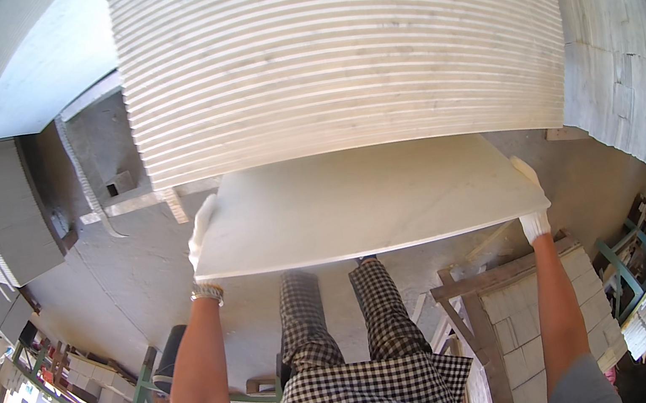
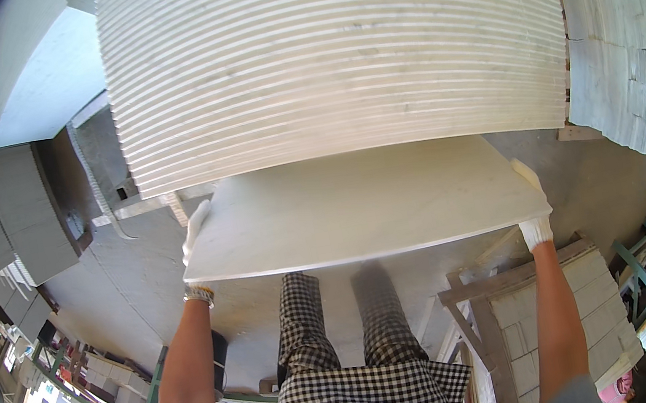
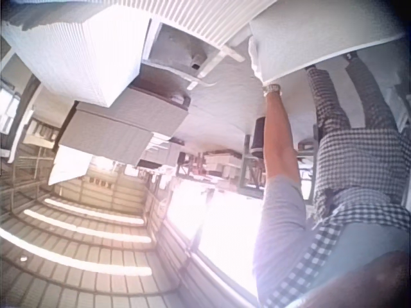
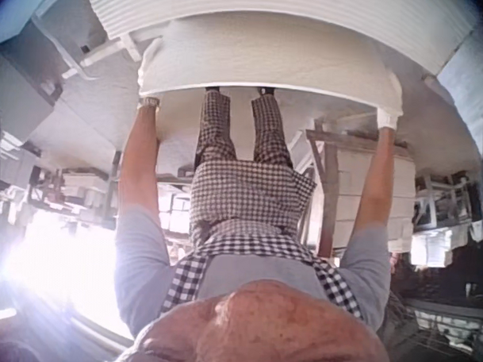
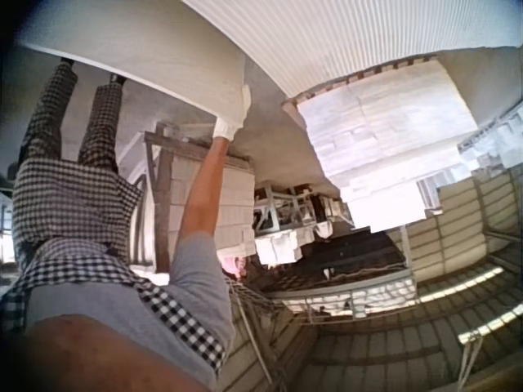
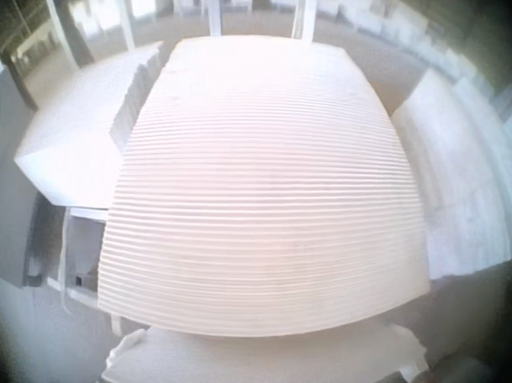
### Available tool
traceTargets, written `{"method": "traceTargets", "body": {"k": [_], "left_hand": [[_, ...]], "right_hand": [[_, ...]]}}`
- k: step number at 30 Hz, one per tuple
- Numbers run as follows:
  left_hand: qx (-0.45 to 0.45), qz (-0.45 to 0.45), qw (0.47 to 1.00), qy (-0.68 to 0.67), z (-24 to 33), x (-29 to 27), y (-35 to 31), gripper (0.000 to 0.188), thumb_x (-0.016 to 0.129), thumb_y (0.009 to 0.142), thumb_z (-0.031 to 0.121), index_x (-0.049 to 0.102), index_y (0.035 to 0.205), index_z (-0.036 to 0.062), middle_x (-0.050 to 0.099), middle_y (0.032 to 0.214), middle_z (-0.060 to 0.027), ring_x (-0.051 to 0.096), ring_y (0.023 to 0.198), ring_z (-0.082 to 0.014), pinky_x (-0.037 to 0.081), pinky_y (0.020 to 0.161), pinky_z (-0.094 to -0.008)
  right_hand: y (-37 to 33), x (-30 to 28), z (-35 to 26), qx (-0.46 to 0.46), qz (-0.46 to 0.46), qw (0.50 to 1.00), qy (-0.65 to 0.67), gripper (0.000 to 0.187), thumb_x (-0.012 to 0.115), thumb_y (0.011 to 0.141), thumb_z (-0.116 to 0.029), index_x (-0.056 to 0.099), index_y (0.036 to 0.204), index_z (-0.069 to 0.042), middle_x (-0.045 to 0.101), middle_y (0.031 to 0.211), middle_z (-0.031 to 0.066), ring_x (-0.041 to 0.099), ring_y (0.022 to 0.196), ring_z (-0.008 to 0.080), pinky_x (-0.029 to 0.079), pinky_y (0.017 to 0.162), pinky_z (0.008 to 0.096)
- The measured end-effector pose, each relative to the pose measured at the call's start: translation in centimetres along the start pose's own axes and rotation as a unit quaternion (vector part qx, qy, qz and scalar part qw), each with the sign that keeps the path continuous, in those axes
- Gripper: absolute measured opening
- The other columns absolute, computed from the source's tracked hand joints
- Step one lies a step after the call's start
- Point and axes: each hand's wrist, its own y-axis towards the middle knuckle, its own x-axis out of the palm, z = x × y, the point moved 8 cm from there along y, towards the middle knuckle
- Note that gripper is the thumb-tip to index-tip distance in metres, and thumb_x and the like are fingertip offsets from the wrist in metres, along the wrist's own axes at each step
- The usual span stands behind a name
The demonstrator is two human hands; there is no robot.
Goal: The person scrapes a white rectangular panel with a metal scraper, then lifts and places it on a stack. The person repeats the scraping process on another panel. The person wears gloves and works at a table in a workshop.
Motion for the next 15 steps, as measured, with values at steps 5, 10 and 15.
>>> {"method": "traceTargets", "body": {"k": [5,10,15], "left_hand": [[0.15,-0.012,0.985,-0.087,1.9,1.9,1.0,0.045,0.068,0.097,0.011,0.061,0.141,0.0057,0.063,0.14,-0.0125,0.063,0.12,-0.0188,0.05,0.105,-0.0314],[-0.011,-0.05,0.998,-0.045,0.3,-0.8,-0.2,0.028,0.068,0.097,0.015,0.072,0.123,0.0071,0.074,0.118,-0.0106,0.07,0.106,-0.0157,0.054,0.094,-0.0317],[-0.072,-0.096,0.953,0.278,-0.9,-7.2,-11.3,0.03,0.078,0.084,0.032,0.079,0.101,0.0077,0.077,0.097,-0.0141,0.073,0.087,-0.0311,0.056,0.077,-0.0417]], "right_hand": [[2.0,1.2,1.0,-0.068,-0.074,0.975,-0.198,0.04,0.062,0.103,-0.019,0.06,0.138,-0.001,0.066,0.136,0.0114,0.063,0.12,0.0182,0.049,0.107,0.033],[-0.9,1.1,0.2,-0.023,-0.085,0.904,-0.419,0.043,0.07,0.096,-0.018,0.063,0.135,0.0,0.069,0.132,0.0144,0.067,0.115,0.021,0.051,0.101,0.034],[-11.4,2.4,-5.5,0.09,-0.138,0.912,-0.375,0.047,0.091,0.074,-0.018,0.075,0.111,0.005,0.078,0.112,0.0184,0.073,0.1,0.0261,0.054,0.091,0.0377]]}}
